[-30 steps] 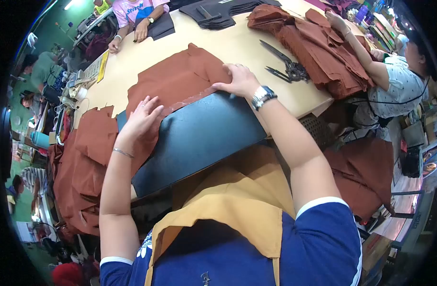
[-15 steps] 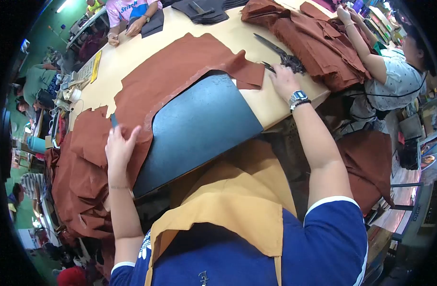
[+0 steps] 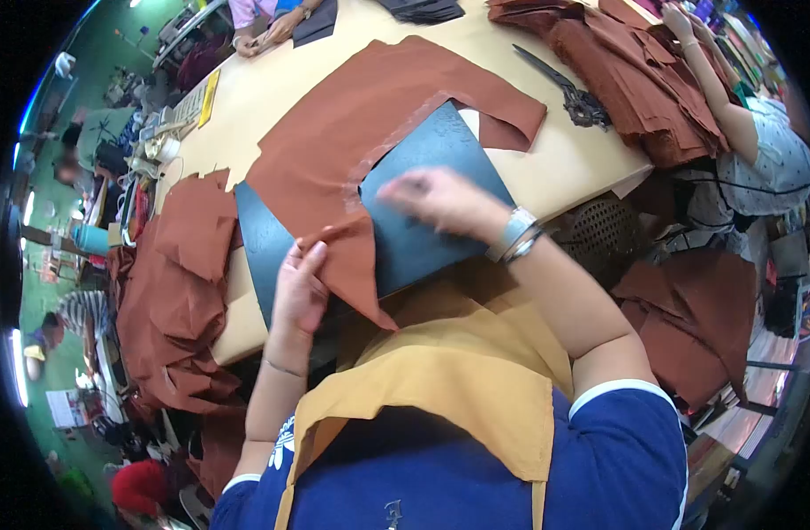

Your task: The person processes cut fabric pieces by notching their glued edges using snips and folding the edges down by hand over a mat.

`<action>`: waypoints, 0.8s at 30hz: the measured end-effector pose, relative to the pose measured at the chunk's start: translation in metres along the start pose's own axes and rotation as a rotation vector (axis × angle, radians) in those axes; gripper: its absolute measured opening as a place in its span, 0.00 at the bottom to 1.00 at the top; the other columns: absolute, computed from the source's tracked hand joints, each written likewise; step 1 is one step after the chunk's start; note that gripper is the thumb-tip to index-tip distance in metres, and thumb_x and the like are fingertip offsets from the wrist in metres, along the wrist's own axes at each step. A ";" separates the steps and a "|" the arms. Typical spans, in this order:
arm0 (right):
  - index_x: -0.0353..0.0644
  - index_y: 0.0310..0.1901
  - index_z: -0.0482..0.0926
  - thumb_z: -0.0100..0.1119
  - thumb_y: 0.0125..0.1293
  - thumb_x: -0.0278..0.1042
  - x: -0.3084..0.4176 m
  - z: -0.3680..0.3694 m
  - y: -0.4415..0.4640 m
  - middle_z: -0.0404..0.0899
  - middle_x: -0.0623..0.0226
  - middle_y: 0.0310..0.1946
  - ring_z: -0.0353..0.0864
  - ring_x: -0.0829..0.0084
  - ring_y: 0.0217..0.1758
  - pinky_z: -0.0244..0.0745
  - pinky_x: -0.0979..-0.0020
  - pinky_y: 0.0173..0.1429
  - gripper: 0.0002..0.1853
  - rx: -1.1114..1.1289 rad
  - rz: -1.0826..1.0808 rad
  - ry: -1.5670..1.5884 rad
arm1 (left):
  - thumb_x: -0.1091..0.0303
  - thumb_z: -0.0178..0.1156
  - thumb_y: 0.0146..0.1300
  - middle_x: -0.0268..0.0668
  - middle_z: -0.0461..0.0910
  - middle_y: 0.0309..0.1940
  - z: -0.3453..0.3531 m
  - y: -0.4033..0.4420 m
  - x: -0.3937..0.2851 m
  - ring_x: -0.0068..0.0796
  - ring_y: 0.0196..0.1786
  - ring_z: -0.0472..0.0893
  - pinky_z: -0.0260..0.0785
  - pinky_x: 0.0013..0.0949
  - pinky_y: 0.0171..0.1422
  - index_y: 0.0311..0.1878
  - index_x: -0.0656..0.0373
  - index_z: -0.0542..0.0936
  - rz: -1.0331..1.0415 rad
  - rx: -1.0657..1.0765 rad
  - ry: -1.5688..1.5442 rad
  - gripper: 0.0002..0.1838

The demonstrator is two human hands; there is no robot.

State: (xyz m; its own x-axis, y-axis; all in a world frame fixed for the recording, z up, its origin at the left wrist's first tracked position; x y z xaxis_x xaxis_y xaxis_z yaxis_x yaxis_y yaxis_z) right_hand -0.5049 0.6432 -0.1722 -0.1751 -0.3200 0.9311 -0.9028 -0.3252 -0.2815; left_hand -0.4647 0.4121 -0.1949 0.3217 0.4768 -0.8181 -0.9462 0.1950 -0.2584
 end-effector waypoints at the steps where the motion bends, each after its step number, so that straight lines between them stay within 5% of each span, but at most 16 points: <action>1: 0.41 0.56 0.79 0.62 0.67 0.52 0.011 0.022 -0.007 0.83 0.67 0.45 0.76 0.87 0.38 0.70 0.83 0.30 0.25 0.105 0.062 -0.030 | 0.77 0.59 0.67 0.39 0.77 0.58 0.006 -0.003 0.008 0.29 0.60 0.77 0.70 0.35 0.66 0.58 0.62 0.74 0.014 -0.002 0.005 0.16; 3: 0.38 0.51 0.81 0.66 0.66 0.47 0.014 0.041 0.007 0.83 0.72 0.40 0.73 0.88 0.35 0.69 0.82 0.34 0.21 0.069 -0.324 -0.026 | 0.75 0.63 0.65 0.36 0.74 0.58 0.018 -0.017 0.013 0.27 0.62 0.74 0.66 0.34 0.68 0.61 0.61 0.72 0.098 -0.005 0.102 0.21; 5: 0.41 0.44 0.81 0.66 0.67 0.42 0.026 0.044 0.013 0.80 0.78 0.34 0.72 0.90 0.33 0.68 0.83 0.34 0.13 0.096 -0.331 0.323 | 0.69 0.67 0.64 0.33 0.70 0.58 0.017 -0.031 0.007 0.24 0.62 0.69 0.64 0.33 0.67 0.56 0.60 0.72 0.418 -0.054 0.361 0.20; 7: 0.47 0.40 0.80 0.65 0.68 0.40 0.038 0.037 0.016 0.75 0.83 0.29 0.69 0.91 0.29 0.64 0.84 0.32 0.08 0.082 -0.294 0.533 | 0.61 0.68 0.64 0.31 0.66 0.58 0.006 -0.039 0.003 0.22 0.62 0.66 0.62 0.31 0.65 0.49 0.58 0.72 0.569 0.022 0.378 0.18; 8: 0.47 0.41 0.80 0.66 0.67 0.39 0.042 0.033 0.017 0.76 0.83 0.30 0.70 0.91 0.30 0.66 0.83 0.31 0.08 0.046 -0.292 0.585 | 0.54 0.67 0.64 0.31 0.69 0.50 0.004 -0.041 0.001 0.20 0.55 0.70 0.65 0.30 0.61 0.44 0.55 0.70 0.587 0.012 0.226 0.19; 9: 0.47 0.41 0.80 0.66 0.67 0.38 0.048 0.027 0.015 0.77 0.82 0.30 0.71 0.91 0.30 0.67 0.82 0.31 0.07 0.010 -0.290 0.637 | 0.37 0.60 0.65 0.36 0.75 0.51 0.001 -0.043 0.004 0.27 0.55 0.75 0.69 0.33 0.58 0.53 0.55 0.72 0.385 0.028 0.284 0.30; 12: 0.47 0.43 0.79 0.66 0.67 0.40 0.057 0.029 0.017 0.78 0.80 0.32 0.75 0.89 0.31 0.72 0.83 0.34 0.09 0.060 -0.275 0.759 | 0.24 0.42 0.64 0.50 0.75 0.60 0.016 -0.034 0.010 0.41 0.57 0.79 0.74 0.43 0.58 0.68 0.59 0.66 -0.235 0.246 0.024 0.47; 16: 0.45 0.44 0.77 0.66 0.68 0.38 0.057 0.039 0.011 0.78 0.78 0.34 0.77 0.88 0.34 0.76 0.82 0.38 0.10 0.140 -0.209 0.761 | 0.27 0.39 0.68 0.56 0.74 0.61 0.060 0.010 0.000 0.47 0.58 0.80 0.76 0.44 0.60 0.68 0.61 0.67 -0.372 0.466 -0.311 0.45; 17: 0.45 0.43 0.78 0.65 0.68 0.35 0.054 0.040 0.006 0.74 0.81 0.31 0.70 0.91 0.32 0.66 0.86 0.34 0.08 0.096 -0.159 0.662 | 0.31 0.41 0.69 0.55 0.75 0.60 0.055 0.026 0.003 0.46 0.58 0.80 0.76 0.44 0.60 0.67 0.61 0.68 -0.448 0.420 -0.316 0.42; 19: 0.43 0.44 0.76 0.65 0.67 0.34 0.044 0.046 0.009 0.75 0.80 0.33 0.72 0.89 0.35 0.69 0.84 0.37 0.09 0.133 -0.366 0.475 | 0.38 0.45 0.72 0.53 0.77 0.58 0.027 0.063 0.008 0.46 0.57 0.80 0.75 0.42 0.61 0.65 0.62 0.71 -0.598 0.324 -0.324 0.35; 24: 0.41 0.47 0.78 0.66 0.66 0.46 0.014 0.049 -0.010 0.79 0.71 0.34 0.77 0.81 0.39 0.74 0.78 0.41 0.18 0.260 -0.214 -0.269 | 0.62 0.60 0.69 0.39 0.82 0.52 -0.017 0.105 -0.024 0.34 0.53 0.82 0.76 0.36 0.60 0.58 0.58 0.77 -0.103 0.018 0.000 0.18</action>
State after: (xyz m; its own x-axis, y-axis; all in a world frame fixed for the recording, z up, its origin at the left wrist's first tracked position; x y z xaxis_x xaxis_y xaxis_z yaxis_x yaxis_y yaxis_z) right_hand -0.4794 0.5980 -0.1679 0.1451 -0.4301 0.8910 -0.7725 -0.6119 -0.1696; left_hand -0.5719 0.4063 -0.2115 0.4176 0.4536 -0.7873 -0.9071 0.2585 -0.3322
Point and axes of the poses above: each hand's wrist, its own y-axis towards the middle knuckle, its own z-axis out of the palm, x = y × z, the point moved 6 cm from there along y, towards the middle knuckle
